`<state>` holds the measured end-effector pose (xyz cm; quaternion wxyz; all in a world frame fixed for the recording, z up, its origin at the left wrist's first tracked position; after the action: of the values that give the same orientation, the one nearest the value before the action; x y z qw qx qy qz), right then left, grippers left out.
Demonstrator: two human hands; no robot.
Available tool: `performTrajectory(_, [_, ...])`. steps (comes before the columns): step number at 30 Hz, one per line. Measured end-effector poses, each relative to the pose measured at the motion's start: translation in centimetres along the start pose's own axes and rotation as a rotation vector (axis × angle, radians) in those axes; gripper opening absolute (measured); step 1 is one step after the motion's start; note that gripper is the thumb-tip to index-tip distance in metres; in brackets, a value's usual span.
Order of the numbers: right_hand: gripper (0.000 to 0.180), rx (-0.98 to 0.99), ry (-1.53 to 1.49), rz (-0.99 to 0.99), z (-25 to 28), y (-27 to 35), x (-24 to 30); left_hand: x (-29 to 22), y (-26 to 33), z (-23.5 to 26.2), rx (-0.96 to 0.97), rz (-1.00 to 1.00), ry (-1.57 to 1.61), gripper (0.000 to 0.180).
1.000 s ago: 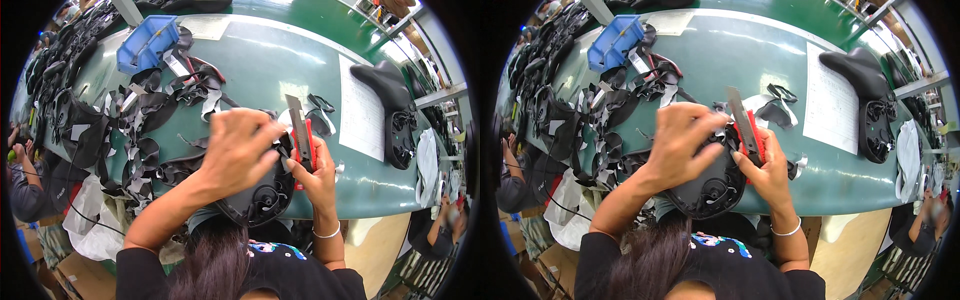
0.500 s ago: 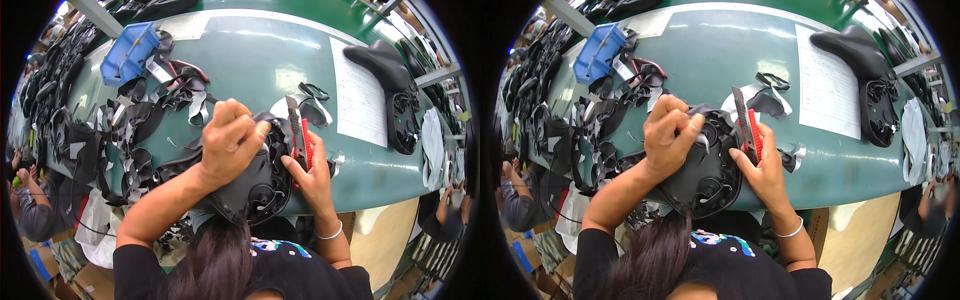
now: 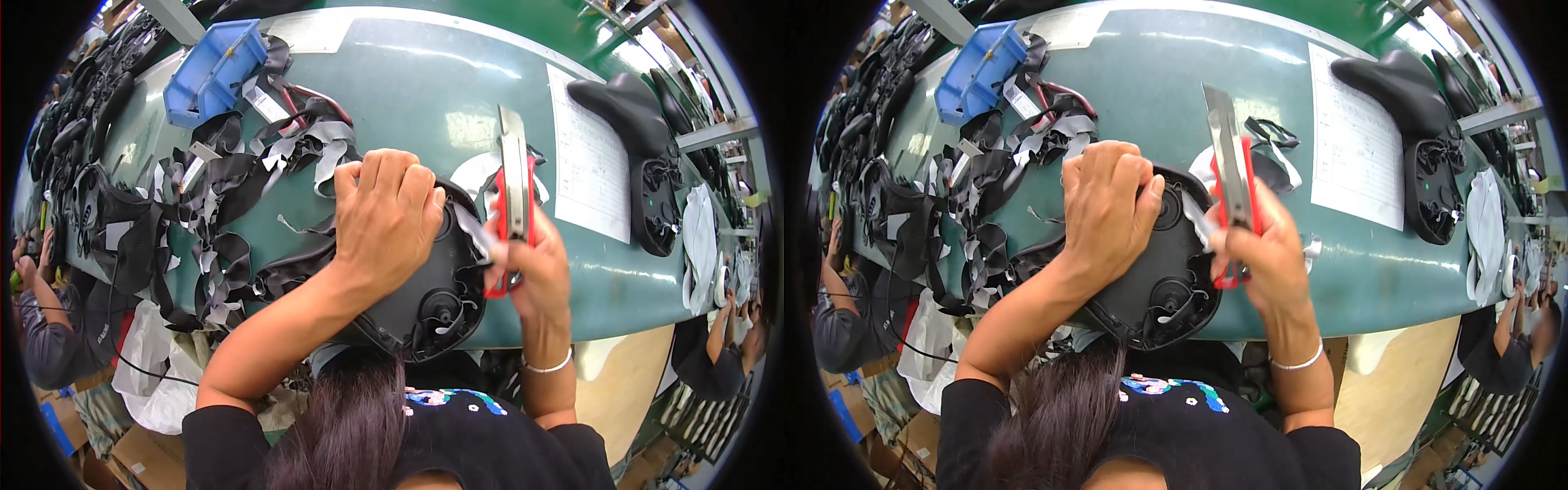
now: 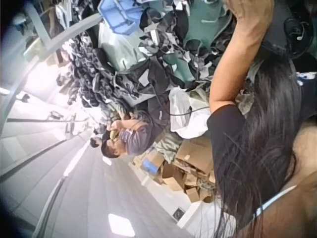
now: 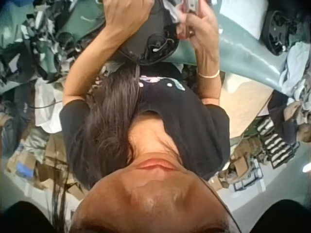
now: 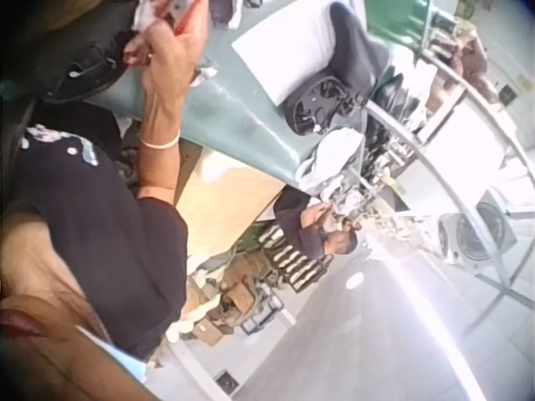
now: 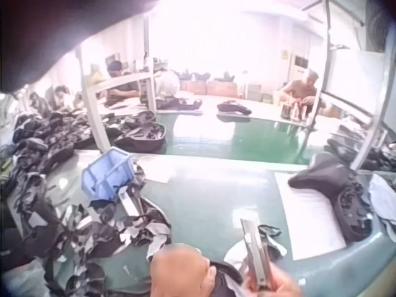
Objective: The person uses a red utility knife to trim excess black rubber or plastic material from the underside of a bicycle seat. They repeatedly cut along the edges and remove the resulting strips, placing the trimmed pieces on the green workbench. The person handles multiple seats, moving them into position and discarding the waste material.
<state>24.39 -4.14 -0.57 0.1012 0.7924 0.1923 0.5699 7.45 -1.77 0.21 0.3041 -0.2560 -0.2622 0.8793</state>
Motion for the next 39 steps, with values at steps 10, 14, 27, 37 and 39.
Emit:
performTrajectory(10, [0.048, -0.019, 0.434, 0.085, -1.0, 2.4, 1.1, -1.2, -0.2, -0.3, 0.01, -0.318, 0.199, 0.017])
performTrajectory(14, [0.057, -0.208, 0.936, 0.455, 1.7, 3.5, 2.3, -1.3, -0.1, 0.4, -0.015, -0.308, 0.224, 0.026])
performTrajectory(27, [0.061, -0.242, 1.568, 0.139, -0.8, 11.1, 0.4, -0.7, -0.4, 1.4, -0.226, -0.101, -0.011, 0.037])
performTrajectory(37, [0.056, -0.284, 1.585, 0.395, -1.3, 8.6, 0.3, -0.2, 0.3, 0.8, -0.12, -0.048, 0.094, 0.036])
performTrajectory(39, [0.054, -0.304, 1.702, 0.279, -2.3, 8.9, 0.4, 0.5, 0.4, 0.7, -0.106, 0.024, 0.103, 0.036])
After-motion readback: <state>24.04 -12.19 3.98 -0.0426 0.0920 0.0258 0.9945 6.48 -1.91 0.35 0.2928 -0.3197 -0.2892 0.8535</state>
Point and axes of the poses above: each hand's wrist, its own y-axis away from the middle knuckle, its own z-axis out of the back of the hand, x = y × z, the point moved 4 cm from there along -y, towards the middle knuckle, and after that the axes turned 11 degrees about -z, right-handed, at the moved point
